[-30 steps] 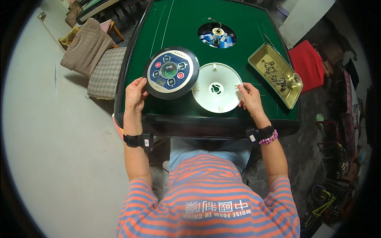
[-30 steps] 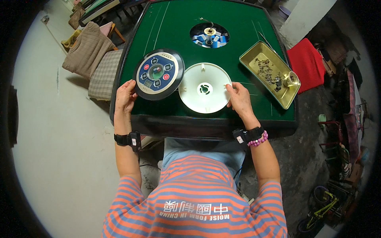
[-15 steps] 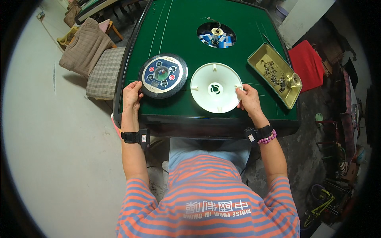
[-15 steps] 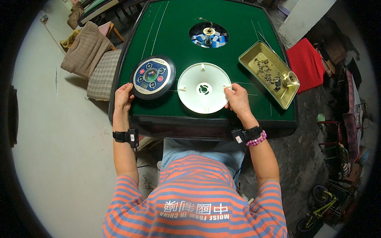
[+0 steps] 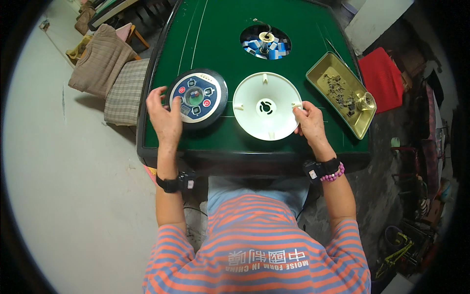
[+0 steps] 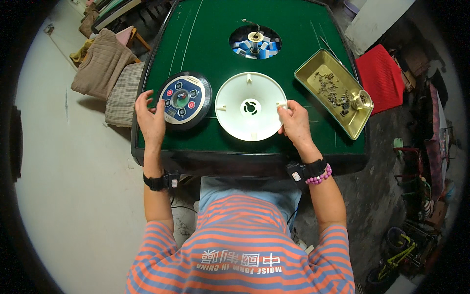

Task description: The person handles a white circular lamp base, selects small metal screws and fasteners from a gold tray, and uses a manual screwdriver to secure components inside the lamp base on a green table.

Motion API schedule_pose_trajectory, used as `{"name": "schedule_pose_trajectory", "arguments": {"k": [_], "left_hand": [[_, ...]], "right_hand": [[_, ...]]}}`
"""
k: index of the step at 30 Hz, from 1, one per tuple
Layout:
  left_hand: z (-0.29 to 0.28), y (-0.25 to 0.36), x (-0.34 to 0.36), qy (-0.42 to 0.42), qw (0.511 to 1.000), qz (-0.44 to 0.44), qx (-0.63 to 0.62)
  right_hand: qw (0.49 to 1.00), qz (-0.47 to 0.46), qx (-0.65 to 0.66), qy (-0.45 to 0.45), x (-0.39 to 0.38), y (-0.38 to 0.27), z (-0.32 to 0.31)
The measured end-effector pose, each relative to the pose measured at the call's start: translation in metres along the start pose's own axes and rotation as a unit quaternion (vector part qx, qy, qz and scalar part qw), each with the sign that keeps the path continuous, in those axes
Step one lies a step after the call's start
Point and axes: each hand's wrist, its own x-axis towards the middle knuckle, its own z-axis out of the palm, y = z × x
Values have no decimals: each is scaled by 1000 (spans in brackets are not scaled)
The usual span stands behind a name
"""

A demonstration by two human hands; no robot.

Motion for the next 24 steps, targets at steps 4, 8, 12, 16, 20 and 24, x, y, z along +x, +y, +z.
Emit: {"name": "schedule_pose_trajectory", "arguments": {"k": [4,8,12,16,20,24], "left_hand": [[28,65,-6,-165,958,-89,-219],[66,83,-8,-275,904,-150,-290],[91,101,13,-313,873,-217,-304],[114,107,25,-313,834,-323,-319],[126,111,46,-352,817,-354,-288],[144,111,65,-313,772,-406,-375]], "right_hand": [[1000,24,15,-5,13,-12,1],[999,27,13,-25,33,-23,-6],[992,90,77,-34,55,-36,-14],[990,109,81,-36,78,-51,-20],[989,129,60,-39,100,-74,-28],[990,124,56,-26,129,-94,-38]]}}
